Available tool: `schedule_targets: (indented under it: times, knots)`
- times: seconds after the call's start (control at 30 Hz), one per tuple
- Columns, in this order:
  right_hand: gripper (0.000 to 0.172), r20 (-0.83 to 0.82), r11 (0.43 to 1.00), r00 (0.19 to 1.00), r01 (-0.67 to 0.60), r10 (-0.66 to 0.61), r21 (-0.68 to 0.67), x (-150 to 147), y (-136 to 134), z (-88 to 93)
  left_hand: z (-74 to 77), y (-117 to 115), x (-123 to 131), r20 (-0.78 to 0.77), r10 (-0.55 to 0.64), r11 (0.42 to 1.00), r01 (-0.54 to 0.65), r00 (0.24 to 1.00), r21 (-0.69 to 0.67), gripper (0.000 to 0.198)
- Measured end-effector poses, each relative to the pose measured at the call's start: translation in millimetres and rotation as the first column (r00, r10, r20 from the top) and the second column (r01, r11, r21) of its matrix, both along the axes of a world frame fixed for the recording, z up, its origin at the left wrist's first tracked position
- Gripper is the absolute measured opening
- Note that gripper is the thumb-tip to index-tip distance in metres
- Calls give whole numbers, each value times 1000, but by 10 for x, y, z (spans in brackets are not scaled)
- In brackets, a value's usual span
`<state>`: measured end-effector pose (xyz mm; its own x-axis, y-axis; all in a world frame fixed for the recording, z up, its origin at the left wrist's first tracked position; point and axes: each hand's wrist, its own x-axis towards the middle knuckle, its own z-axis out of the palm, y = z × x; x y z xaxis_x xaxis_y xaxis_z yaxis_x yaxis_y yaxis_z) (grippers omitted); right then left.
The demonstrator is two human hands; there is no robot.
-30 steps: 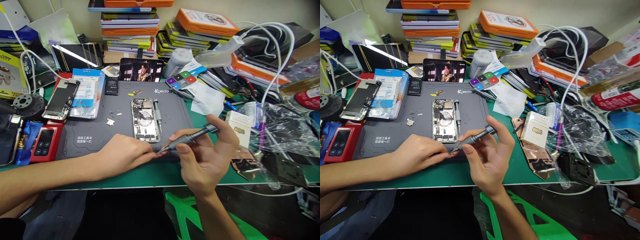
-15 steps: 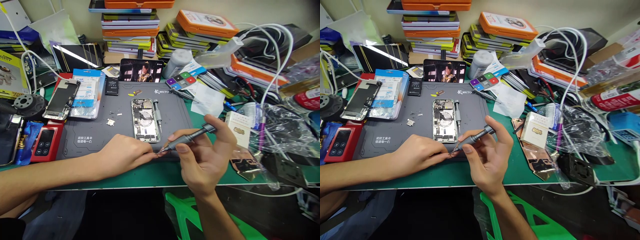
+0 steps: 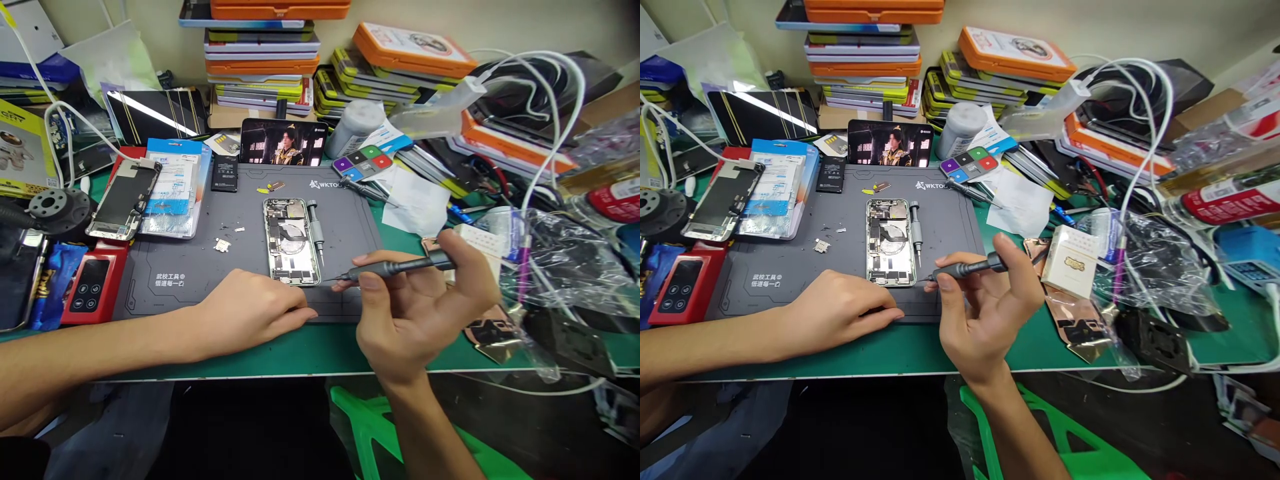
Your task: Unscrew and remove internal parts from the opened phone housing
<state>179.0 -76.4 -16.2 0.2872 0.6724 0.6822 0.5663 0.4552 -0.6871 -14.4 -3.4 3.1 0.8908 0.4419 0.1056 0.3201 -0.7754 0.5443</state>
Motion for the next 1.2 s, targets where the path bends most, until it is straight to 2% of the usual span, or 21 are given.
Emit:
schedule_targets:
  times: [0.23,0.67,0.9,0.97,1.1,1.2]
  knots:
    - [81,156,998,986,-68,67,3,31,11,-82,0,-15,-1,-6,-4,1000,4,1000,23,26]
    - [84,152,994,983,-105,105,-11,32,36,-93,5,-19,6,-4,-10,1000,10,1000,26,26]
    - [82,207,994,973,-95,104,-51,48,-12,-115,9,-16,5,-1,-11,1000,11,1000,25,26]
    - [81,235,997,969,-73,79,-34,54,-23,-131,14,-13,8,0,-12,999,12,1000,30,26]
    - [82,352,998,935,32,-48,51,87,-42,-151,22,-12,10,5,-16,1000,16,1000,25,25]
    - [67,356,997,931,69,-75,30,119,-57,-124,22,-14,9,6,-17,1000,17,1000,26,26]
